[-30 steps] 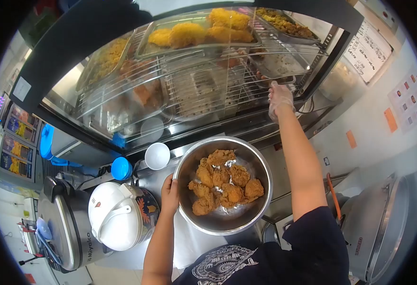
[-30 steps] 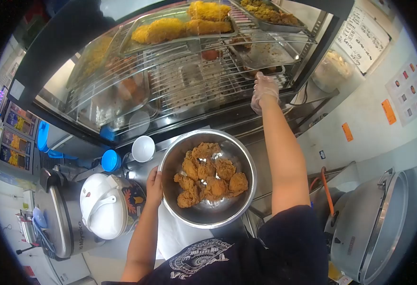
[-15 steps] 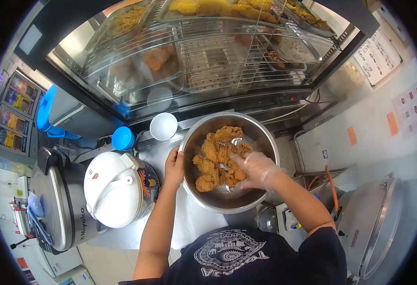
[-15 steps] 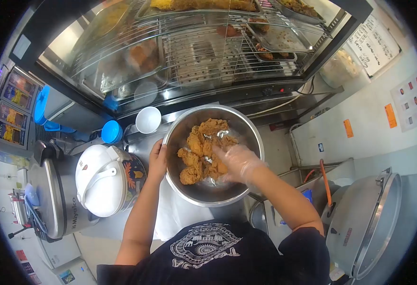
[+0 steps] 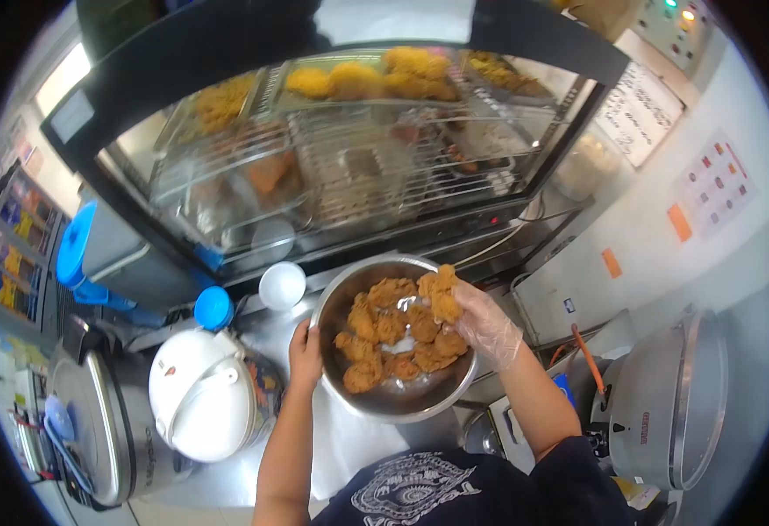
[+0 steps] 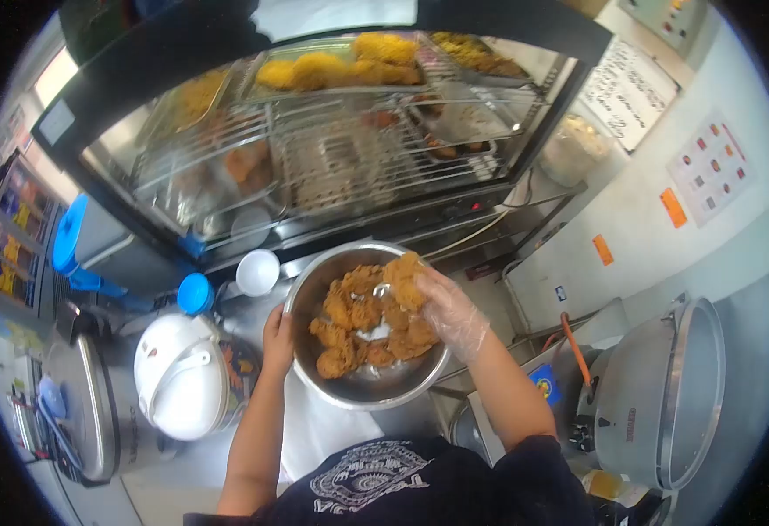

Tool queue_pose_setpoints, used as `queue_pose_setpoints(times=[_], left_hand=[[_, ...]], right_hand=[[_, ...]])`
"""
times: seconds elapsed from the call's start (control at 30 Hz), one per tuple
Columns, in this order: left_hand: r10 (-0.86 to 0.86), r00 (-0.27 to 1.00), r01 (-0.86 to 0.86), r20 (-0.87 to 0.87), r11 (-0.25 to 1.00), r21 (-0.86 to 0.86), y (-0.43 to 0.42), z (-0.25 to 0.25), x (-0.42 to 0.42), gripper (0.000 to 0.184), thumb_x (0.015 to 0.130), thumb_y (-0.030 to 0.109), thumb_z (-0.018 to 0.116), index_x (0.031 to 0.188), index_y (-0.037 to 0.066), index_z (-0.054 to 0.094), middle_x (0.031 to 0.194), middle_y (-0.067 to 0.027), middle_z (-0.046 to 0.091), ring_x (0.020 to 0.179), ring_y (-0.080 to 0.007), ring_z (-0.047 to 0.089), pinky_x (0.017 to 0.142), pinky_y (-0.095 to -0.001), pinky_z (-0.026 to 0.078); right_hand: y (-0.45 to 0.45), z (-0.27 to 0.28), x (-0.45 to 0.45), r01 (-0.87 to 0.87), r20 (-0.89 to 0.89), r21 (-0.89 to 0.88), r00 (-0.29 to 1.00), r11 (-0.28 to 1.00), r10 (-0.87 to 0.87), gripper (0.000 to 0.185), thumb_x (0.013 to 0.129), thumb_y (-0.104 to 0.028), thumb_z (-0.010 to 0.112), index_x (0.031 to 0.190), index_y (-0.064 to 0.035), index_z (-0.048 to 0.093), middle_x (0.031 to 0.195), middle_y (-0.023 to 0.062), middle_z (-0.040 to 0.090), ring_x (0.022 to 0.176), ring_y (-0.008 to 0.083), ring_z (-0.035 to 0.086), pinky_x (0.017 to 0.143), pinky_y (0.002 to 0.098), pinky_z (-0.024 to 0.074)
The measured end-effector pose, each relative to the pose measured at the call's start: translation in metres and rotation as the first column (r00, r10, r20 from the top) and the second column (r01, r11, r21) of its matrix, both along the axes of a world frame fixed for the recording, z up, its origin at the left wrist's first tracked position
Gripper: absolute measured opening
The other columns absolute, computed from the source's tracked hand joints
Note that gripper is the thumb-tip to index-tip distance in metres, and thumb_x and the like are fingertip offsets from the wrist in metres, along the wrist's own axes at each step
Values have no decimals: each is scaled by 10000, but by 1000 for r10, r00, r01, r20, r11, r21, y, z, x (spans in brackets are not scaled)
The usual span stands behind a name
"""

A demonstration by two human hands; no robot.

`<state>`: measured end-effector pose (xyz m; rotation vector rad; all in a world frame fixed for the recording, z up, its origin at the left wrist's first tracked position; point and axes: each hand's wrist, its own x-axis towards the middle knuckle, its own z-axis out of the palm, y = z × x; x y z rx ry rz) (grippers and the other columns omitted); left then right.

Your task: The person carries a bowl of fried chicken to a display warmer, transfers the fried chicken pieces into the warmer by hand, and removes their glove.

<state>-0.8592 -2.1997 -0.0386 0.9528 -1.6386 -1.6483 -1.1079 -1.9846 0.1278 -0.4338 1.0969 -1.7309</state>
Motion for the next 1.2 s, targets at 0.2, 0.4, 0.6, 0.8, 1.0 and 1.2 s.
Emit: queue_pose_setpoints(times=[0.2,0.4,0.6,0.8,1.0,1.2], left_hand=[[-11,998,15,-64,997,69,3,5,-1,334,1080,204,476,1301,-24,578,1164,-88,661,1042,-151,605,919,-296,481],[15,998,-10,-57,996,93,3,2,-1,313,1067,176,479,1271,-27,602,1112,-79,672,994,-138,605,895,-291,482],[15,999,-12,-31,996,91,3,7,-2,311,1067,186,485,1262,-27,600,1112,-75,667,1003,-133,599,902,-288,479],[6,1000,-6,1,996,86,6,11,1,311,1083,200,481,1289,-8,587,1157,-72,665,1042,-126,604,924,-283,483],[17,1000,-18,14,996,88,5,9,2,319,1089,209,478,1299,-6,584,1169,-69,664,1057,-130,601,931,-286,482],[14,1000,-16,27,997,71,2,0,2,329,1092,220,480,1309,-8,576,1181,-78,659,1064,-137,602,942,-291,482]], right_hand=[[-15,38,-81,467,-353,-17,825,884,-442,639,941,-445,701,1397,-37,516,1134,75,688,828,127,659,559,241,501],[-79,81,-204,761,-989,-22,79,648,-126,685,889,-425,720,1405,-15,536,1279,224,652,1131,330,661,956,389,523],[-163,90,-232,787,-944,231,38,573,328,571,966,-492,581,1388,-108,592,1287,235,648,1261,386,571,1057,471,461],[-192,69,-250,766,-910,191,-97,614,404,424,993,-376,556,1244,-60,686,1268,236,656,1214,348,619,1012,466,496],[-225,33,-326,643,-553,294,-489,708,674,243,935,-209,582,1069,-52,711,1240,225,671,1111,354,684,897,472,557],[-191,86,-249,717,-610,303,-359,628,706,295,969,-222,550,1153,-55,709,1259,201,670,1157,357,653,976,476,512]])
